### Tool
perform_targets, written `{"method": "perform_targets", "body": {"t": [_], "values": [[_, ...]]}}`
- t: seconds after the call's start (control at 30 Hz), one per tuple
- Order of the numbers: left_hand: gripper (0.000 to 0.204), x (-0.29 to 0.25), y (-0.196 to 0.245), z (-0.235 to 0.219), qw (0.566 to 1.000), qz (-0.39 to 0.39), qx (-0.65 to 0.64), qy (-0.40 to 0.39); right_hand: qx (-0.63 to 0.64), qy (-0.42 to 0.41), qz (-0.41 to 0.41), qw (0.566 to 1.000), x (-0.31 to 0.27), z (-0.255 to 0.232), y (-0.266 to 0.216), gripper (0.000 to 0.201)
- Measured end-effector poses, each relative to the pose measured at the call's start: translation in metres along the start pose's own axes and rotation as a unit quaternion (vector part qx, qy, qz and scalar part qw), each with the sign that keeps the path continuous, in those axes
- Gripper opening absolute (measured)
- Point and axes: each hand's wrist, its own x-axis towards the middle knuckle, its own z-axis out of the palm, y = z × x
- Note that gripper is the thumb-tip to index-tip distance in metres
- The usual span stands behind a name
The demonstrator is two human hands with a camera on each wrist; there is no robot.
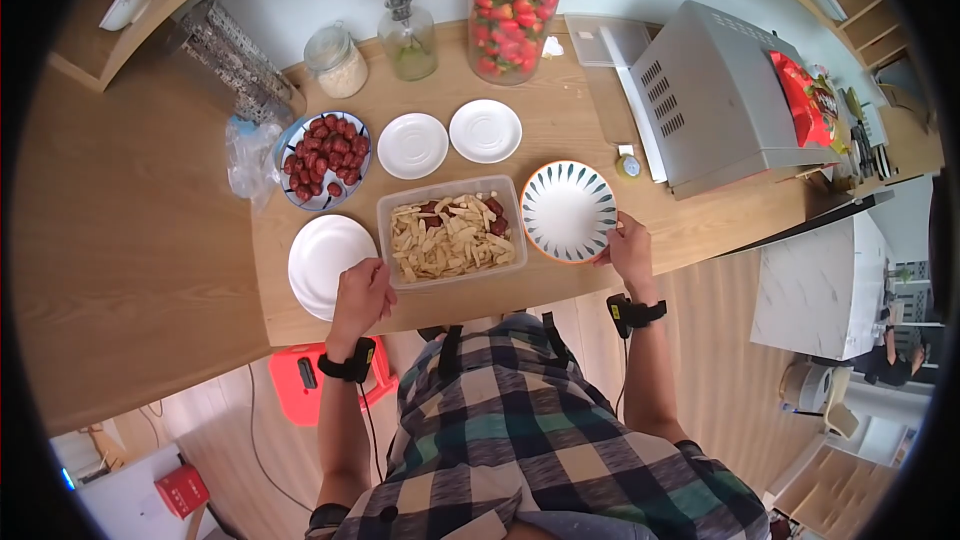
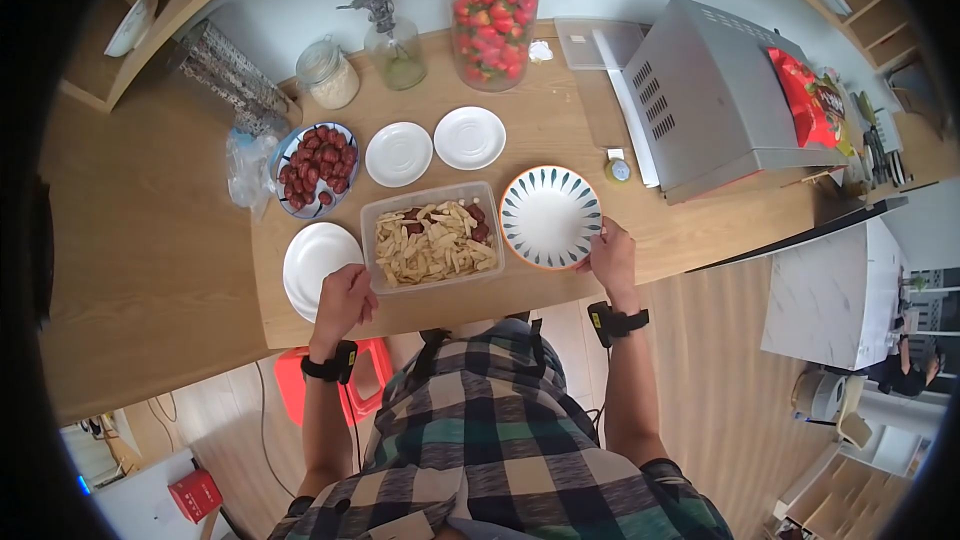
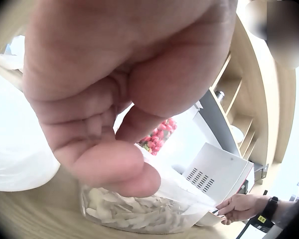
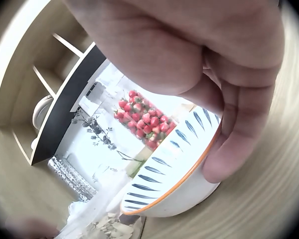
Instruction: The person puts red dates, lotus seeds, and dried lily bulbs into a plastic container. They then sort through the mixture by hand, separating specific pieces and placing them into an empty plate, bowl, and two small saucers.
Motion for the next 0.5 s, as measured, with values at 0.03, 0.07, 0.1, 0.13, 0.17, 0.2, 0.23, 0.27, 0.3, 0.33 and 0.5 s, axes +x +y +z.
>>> {"method": "perform_targets", "body": {"t": [0.03,0.07,0.1,0.13,0.17,0.2,0.23,0.27,0.3,0.33,0.5], "values": [[0.027,0.0,0.0,0.001,1.0,0.002,0.001,0.0,0.001,0.001,-0.001,1.0,0.0,0.001,0.001,0.036],[0.028,0.0,-0.001,0.002,1.0,0.0,-0.001,0.007,0.014,0.005,-0.014,1.0,0.0,0.002,0.002,0.032],[0.028,-0.001,-0.001,0.002,1.0,-0.002,-0.004,0.015,0.026,0.008,-0.026,0.999,-0.001,0.003,0.003,0.028],[0.028,-0.004,-0.001,0.002,1.0,0.0,-0.003,0.013,0.027,0.01,-0.026,0.999,-0.003,0.002,0.004,0.028],[0.029,-0.011,0.0,0.0,0.999,-0.022,-0.038,0.024,0.052,0.01,-0.014,0.999,-0.006,0.0,0.004,0.028],[0.029,-0.017,-0.002,-0.002,0.996,-0.043,-0.073,0.034,0.076,0.009,-0.003,0.997,-0.009,-0.001,0.004,0.028],[0.029,-0.023,-0.007,-0.005,0.996,-0.042,-0.072,0.034,0.078,0.01,-0.003,0.997,-0.013,-0.003,0.004,0.028],[0.03,-0.03,-0.016,-0.01,0.991,-0.066,-0.08,0.085,0.084,0.037,0.006,0.996,-0.017,-0.006,0.005,0.031],[0.032,-0.037,-0.026,-0.016,0.983,-0.089,-0.088,0.137,0.092,0.063,0.016,0.994,-0.02,-0.009,0.007,0.035],[0.032,-0.044,-0.04,-0.022,0.983,-0.089,-0.086,0.139,0.094,0.062,0.016,0.993,-0.022,-0.013,0.013,0.035],[0.036,-0.053,-0.114,-0.044,0.929,-0.135,0.071,0.337,0.063,0.119,0.045,0.99,-0.031,-0.02,0.024,0.035]]}}
